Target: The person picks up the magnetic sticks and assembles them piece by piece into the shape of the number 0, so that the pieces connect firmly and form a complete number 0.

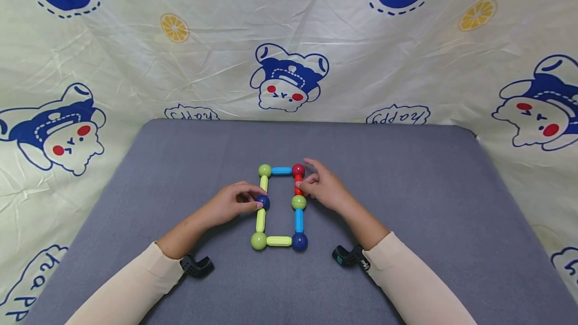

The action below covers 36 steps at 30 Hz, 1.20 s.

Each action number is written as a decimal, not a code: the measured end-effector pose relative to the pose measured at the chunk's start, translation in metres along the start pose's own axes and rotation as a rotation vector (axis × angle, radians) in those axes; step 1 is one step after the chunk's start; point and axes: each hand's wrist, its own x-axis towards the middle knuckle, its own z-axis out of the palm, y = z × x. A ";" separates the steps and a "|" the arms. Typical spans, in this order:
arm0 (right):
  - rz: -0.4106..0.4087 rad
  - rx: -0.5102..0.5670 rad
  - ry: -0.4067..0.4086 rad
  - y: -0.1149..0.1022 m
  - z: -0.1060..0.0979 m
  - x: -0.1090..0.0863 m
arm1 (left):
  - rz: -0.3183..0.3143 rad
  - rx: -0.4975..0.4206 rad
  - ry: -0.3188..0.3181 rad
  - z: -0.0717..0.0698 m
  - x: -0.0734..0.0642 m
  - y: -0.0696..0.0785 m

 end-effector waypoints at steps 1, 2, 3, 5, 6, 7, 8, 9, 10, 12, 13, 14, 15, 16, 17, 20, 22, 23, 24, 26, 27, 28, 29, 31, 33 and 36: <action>-0.004 -0.007 -0.006 0.000 0.000 0.000 | 0.000 -0.001 0.000 0.000 0.000 0.000; -0.006 -0.015 -0.009 -0.001 0.000 0.000 | 0.001 -0.003 0.000 0.000 0.000 0.000; -0.007 -0.022 -0.011 -0.001 0.000 0.000 | 0.001 -0.004 0.000 0.000 0.000 0.000; -0.005 -0.031 -0.010 -0.002 0.000 0.000 | 0.001 -0.003 0.000 0.000 0.000 0.000; -0.002 -0.033 -0.007 -0.002 0.001 0.000 | 0.000 -0.001 0.000 0.000 0.000 0.000; 0.000 -0.033 -0.004 -0.002 0.001 0.000 | 0.000 -0.001 -0.001 0.000 0.000 0.000; 0.002 -0.033 0.000 -0.002 0.001 0.000 | 0.000 0.000 -0.001 0.000 0.000 0.000; 0.004 -0.031 0.004 -0.001 0.002 0.000 | -0.002 -0.001 -0.002 0.000 0.000 0.000; 0.005 -0.029 0.009 -0.001 0.002 0.000 | -0.001 -0.002 -0.002 0.000 0.000 0.000; 0.002 -0.020 0.013 0.001 0.003 0.000 | -0.001 -0.004 -0.003 0.000 -0.001 0.000; -0.001 -0.014 0.015 0.002 0.003 0.000 | -0.004 -0.005 -0.003 0.000 0.000 0.001; -0.004 -0.011 0.016 0.003 0.003 0.000 | -0.006 -0.004 -0.003 0.000 0.000 0.001; -0.009 -0.006 0.017 0.004 0.003 0.001 | -0.007 -0.006 -0.004 0.000 -0.001 0.002; -0.011 -0.002 0.018 0.004 0.003 0.001 | -0.006 -0.006 -0.004 0.000 0.000 0.001; -0.014 -0.002 0.019 0.005 0.003 0.001 | -0.008 -0.006 -0.004 0.000 0.000 0.001; -0.012 -0.005 0.031 0.005 0.003 0.001 | -0.005 -0.006 -0.002 -0.001 0.000 0.001; -0.010 -0.004 0.034 0.006 0.004 0.000 | 0.000 -0.005 -0.003 0.000 0.000 0.001; -0.012 -0.003 0.033 0.006 0.004 0.000 | 0.000 -0.001 -0.002 0.000 0.001 0.001; -0.010 0.000 0.035 0.006 0.004 -0.001 | 0.004 -0.001 -0.003 0.000 0.001 0.001; -0.008 0.006 0.033 0.006 0.004 -0.001 | 0.004 0.000 -0.002 0.000 0.001 0.001; -0.009 0.009 0.030 0.006 0.004 -0.001 | 0.005 -0.001 -0.002 0.001 0.001 0.000; -0.008 0.011 0.029 0.006 0.004 -0.001 | 0.004 -0.002 -0.001 0.001 0.001 0.000; -0.008 0.013 0.029 0.006 0.004 -0.001 | 0.003 -0.003 0.000 0.001 0.001 0.000; -0.008 0.015 0.029 0.006 0.004 -0.001 | -0.002 -0.004 0.001 0.001 0.001 0.000; -0.007 0.017 0.029 0.006 0.005 -0.002 | -0.002 -0.003 0.001 0.001 0.001 0.000; 0.001 0.015 0.033 0.006 0.005 -0.002 | -0.002 -0.001 -0.001 0.002 0.000 -0.002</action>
